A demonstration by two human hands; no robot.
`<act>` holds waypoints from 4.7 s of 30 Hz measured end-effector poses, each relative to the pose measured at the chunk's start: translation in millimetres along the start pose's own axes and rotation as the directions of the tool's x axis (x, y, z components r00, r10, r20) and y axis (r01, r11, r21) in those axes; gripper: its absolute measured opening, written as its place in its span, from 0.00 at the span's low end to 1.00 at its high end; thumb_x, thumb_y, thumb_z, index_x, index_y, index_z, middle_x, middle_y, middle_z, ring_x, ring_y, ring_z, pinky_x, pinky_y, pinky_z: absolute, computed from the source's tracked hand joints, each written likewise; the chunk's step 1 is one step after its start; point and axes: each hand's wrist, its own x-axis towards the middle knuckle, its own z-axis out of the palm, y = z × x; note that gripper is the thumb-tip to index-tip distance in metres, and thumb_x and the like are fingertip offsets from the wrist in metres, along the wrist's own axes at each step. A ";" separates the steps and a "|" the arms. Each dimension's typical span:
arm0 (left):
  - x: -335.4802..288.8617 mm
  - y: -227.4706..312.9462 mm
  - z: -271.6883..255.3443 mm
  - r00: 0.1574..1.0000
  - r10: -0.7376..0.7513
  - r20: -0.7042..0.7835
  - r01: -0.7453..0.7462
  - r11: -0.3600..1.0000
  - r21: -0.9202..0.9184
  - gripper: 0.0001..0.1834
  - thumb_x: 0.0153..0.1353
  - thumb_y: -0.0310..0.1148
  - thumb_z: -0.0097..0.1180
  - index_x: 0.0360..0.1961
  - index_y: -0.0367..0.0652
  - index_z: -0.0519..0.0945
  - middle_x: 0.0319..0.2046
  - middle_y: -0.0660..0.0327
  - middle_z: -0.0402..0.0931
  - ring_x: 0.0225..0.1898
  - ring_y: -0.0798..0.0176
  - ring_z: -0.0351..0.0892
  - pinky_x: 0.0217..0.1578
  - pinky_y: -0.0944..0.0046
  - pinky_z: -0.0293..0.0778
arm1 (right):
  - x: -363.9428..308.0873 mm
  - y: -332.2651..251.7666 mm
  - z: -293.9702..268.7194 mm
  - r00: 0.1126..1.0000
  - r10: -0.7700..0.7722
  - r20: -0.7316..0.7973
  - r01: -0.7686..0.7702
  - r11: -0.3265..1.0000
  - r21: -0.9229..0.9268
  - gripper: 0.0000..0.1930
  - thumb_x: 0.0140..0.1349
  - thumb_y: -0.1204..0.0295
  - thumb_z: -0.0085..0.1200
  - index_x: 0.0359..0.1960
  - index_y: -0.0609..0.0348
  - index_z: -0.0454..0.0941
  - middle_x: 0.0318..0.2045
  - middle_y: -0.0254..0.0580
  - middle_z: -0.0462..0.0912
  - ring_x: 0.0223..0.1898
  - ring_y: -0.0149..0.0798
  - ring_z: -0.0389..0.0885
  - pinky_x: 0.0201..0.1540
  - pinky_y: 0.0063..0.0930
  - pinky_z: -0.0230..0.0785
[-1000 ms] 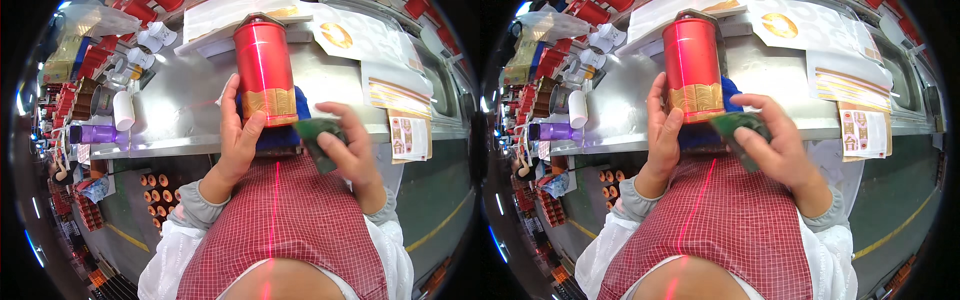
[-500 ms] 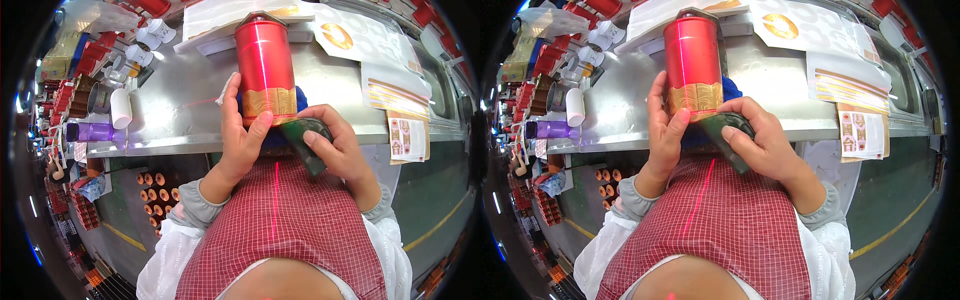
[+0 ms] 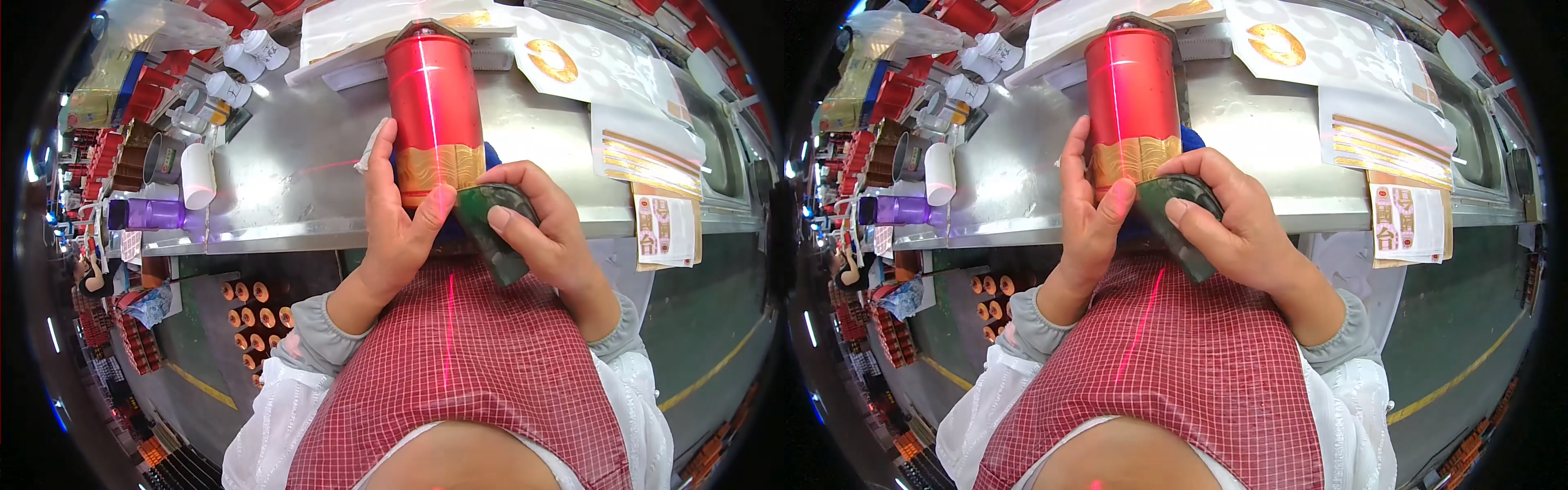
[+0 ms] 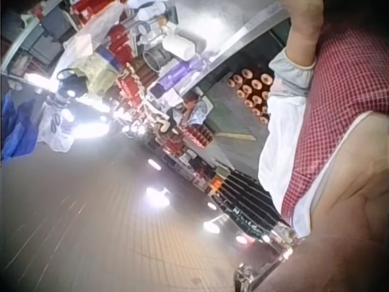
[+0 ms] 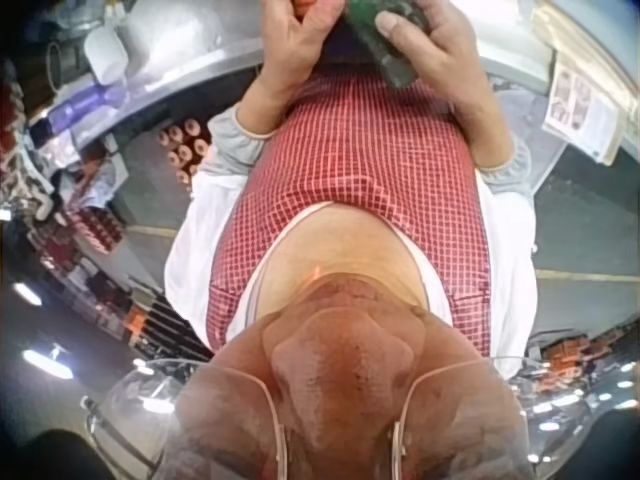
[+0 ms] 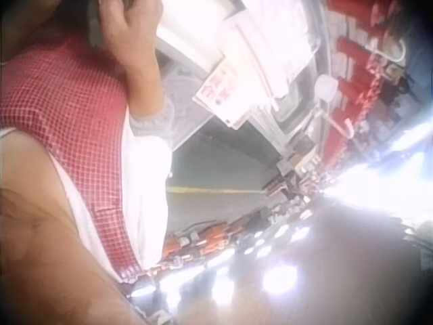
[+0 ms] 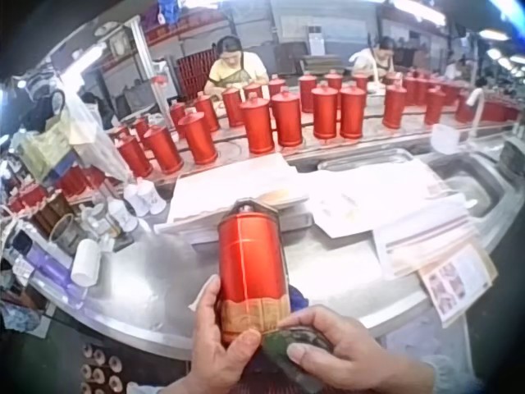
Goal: The person applies gold decorative labels to a red cylindrical container. They use a green squeegee to smooth the labels and a wooden stick to press the edges. The person handles the container and labels one at a time, rotating the container to apply labels to different sides.
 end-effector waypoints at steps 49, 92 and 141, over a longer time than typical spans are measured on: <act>3.5 -8.7 -5.4 0.974 0.223 0.037 -0.226 0.969 0.097 0.34 0.63 0.32 0.54 0.66 0.32 0.56 0.66 0.47 0.53 0.68 0.53 0.53 0.68 0.57 0.49 | -15.5 2.5 -7.3 0.996 0.072 -0.050 -0.073 0.997 -0.021 0.14 0.60 0.73 0.50 0.47 0.63 0.73 0.33 0.37 0.79 0.34 0.27 0.76 0.38 0.23 0.70; 2.2 -7.8 -4.8 0.984 0.164 0.064 -0.157 0.982 -0.109 0.34 0.66 0.29 0.49 0.69 0.34 0.50 0.68 0.51 0.47 0.69 0.58 0.50 0.69 0.58 0.48 | 32.9 -23.6 -35.7 0.984 0.043 0.174 -0.001 0.972 -0.234 0.16 0.59 0.73 0.53 0.49 0.65 0.77 0.38 0.37 0.82 0.40 0.26 0.78 0.45 0.21 0.71; -17.8 -21.9 -24.0 0.596 0.727 0.342 -0.686 0.240 0.687 0.15 0.56 0.29 0.62 0.45 0.52 0.79 0.36 0.63 0.79 0.58 0.53 0.69 0.68 0.31 0.37 | -1.9 8.8 -23.4 0.993 0.118 0.008 -0.118 0.993 -0.006 0.15 0.65 0.71 0.50 0.51 0.63 0.72 0.39 0.36 0.80 0.39 0.25 0.77 0.42 0.20 0.71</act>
